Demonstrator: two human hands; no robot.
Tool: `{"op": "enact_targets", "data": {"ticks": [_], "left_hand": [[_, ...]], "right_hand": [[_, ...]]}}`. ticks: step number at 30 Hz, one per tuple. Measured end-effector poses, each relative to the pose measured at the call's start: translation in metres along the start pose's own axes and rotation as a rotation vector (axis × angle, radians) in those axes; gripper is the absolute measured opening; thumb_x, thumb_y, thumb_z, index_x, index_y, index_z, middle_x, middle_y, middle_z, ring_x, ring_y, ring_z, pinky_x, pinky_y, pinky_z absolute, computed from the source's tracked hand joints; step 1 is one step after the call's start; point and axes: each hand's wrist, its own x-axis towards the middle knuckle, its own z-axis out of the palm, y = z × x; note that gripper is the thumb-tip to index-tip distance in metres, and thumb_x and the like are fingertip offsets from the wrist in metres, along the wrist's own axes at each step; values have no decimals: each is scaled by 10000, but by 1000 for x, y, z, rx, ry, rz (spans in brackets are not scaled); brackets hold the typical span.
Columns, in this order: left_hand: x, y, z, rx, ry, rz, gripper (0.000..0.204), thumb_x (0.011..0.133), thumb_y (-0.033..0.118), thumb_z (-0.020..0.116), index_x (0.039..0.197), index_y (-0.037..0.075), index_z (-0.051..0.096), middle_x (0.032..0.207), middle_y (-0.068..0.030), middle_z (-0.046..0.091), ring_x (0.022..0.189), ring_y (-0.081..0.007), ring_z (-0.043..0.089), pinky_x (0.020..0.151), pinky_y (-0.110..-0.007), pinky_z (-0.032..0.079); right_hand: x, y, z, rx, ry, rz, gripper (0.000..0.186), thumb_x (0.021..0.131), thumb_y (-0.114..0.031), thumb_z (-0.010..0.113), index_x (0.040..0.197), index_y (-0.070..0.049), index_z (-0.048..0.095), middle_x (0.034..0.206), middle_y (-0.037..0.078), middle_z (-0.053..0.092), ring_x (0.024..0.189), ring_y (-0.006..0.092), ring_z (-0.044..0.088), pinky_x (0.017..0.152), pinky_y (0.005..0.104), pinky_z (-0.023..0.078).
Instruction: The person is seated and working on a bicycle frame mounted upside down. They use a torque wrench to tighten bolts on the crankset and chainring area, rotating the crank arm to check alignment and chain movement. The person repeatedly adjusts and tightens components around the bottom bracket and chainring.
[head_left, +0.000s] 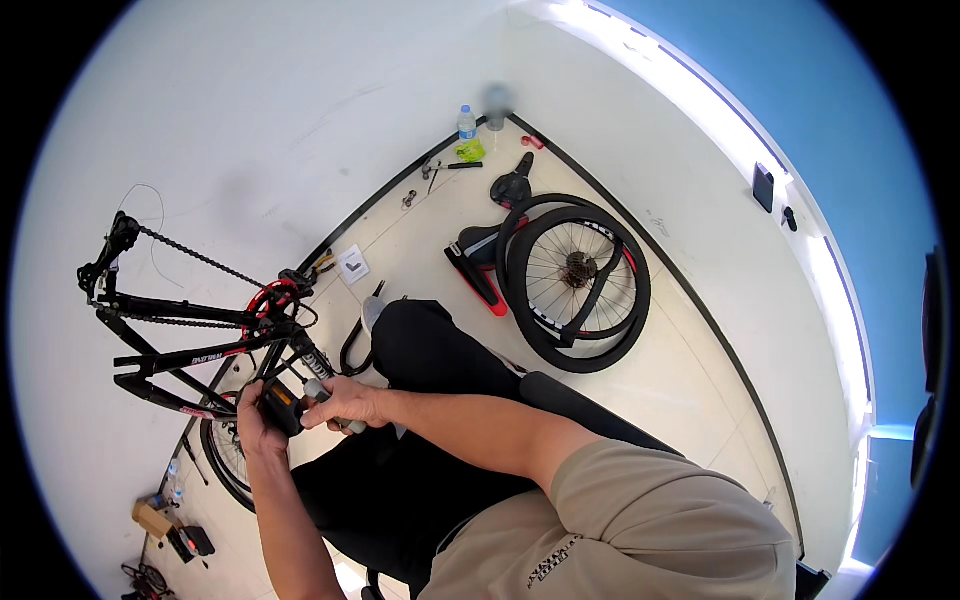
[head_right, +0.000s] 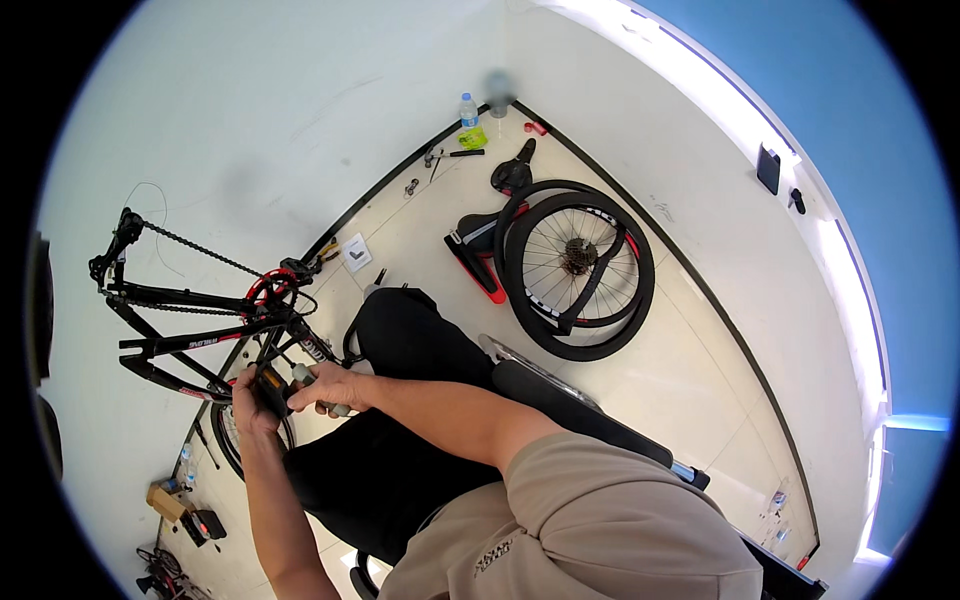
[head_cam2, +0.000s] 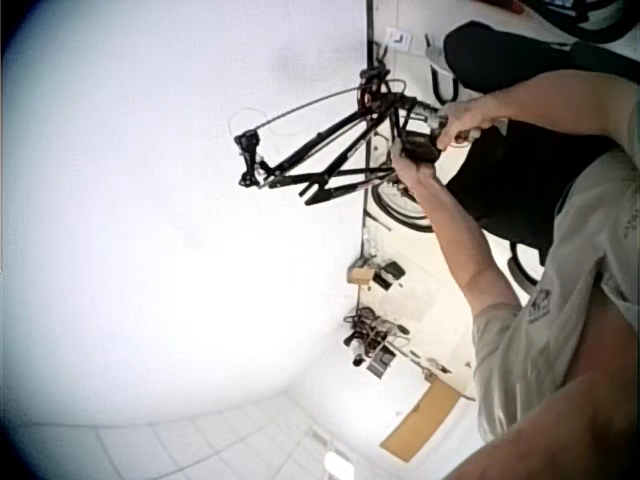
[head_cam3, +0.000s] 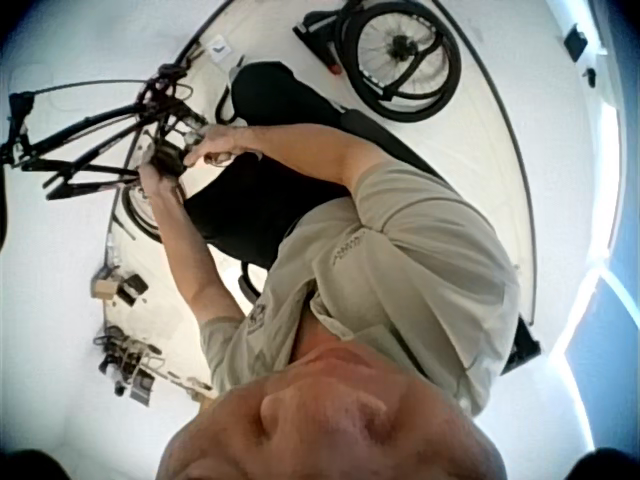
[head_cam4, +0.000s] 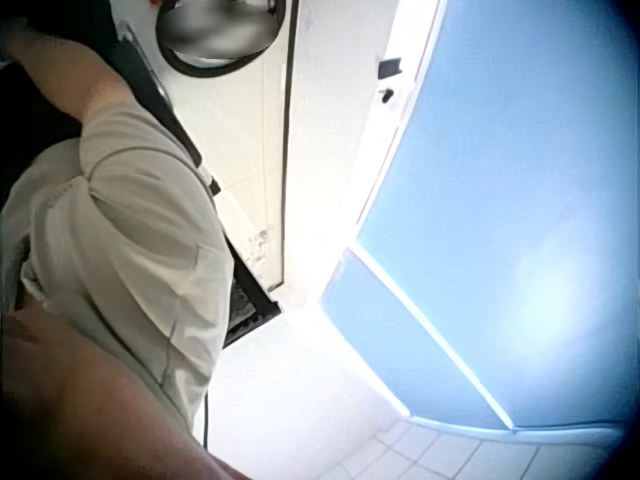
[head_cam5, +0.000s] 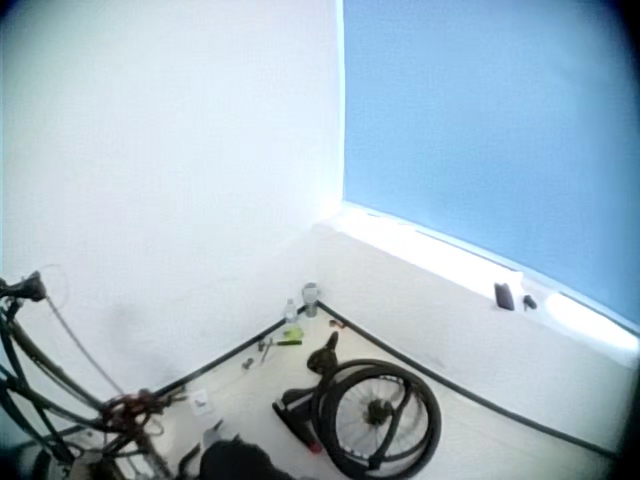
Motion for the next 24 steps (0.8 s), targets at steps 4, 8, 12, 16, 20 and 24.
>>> {"op": "enact_targets", "data": {"ticks": [4, 8, 12, 16, 20, 24], "left_hand": [[-6, 6, 6, 50, 10, -37, 168, 895, 186, 623, 969, 39, 655, 901, -79, 693, 818, -247, 661, 803, -386, 559], [-4, 11, 13, 85, 2, -53, 177, 895, 192, 624, 984, 44, 663, 920, -83, 702, 826, -250, 668, 809, -385, 560], [0, 11, 13, 89, -67, -48, 188, 892, 201, 626, 993, 49, 673, 946, -81, 708, 861, -246, 672, 830, -384, 552], [-5, 10, 22, 97, -46, -41, 202, 893, 214, 628, 1006, 52, 669, 956, -78, 700, 877, -244, 660, 852, -393, 543], [-11, 8, 21, 81, -108, 5, 237, 908, 253, 605, 1035, 65, 674, 993, -79, 702, 923, -243, 656, 903, -384, 520], [-3, 1, 11, 54, -102, 53, 326, 943, 323, 543, 1067, 44, 658, 1020, -108, 706, 951, -277, 665, 919, -430, 516]], "right_hand": [[1, -1, 3, -18, 5, 4, 369, 798, -281, 827, 963, -78, 567, 885, 80, 708, 528, 84, 512, 435, 256, 408], [2, 0, 3, 3, 18, -23, 310, 827, -250, 798, 976, -62, 600, 885, 91, 713, 518, 87, 514, 434, 260, 407], [3, -2, 4, -26, 36, -43, 286, 840, -240, 788, 983, -47, 632, 877, 90, 713, 519, 91, 522, 435, 262, 406], [5, -3, 2, 1, 24, -54, 270, 839, -231, 785, 967, -34, 652, 871, 87, 716, 524, 88, 532, 439, 262, 412], [3, -3, 1, 31, 31, -52, 265, 847, -219, 774, 963, -16, 650, 871, 105, 716, 504, 87, 536, 435, 252, 413], [2, -5, -1, 60, 26, -50, 272, 850, -211, 767, 973, -1, 645, 867, 112, 712, 484, 91, 526, 428, 253, 406]]}}
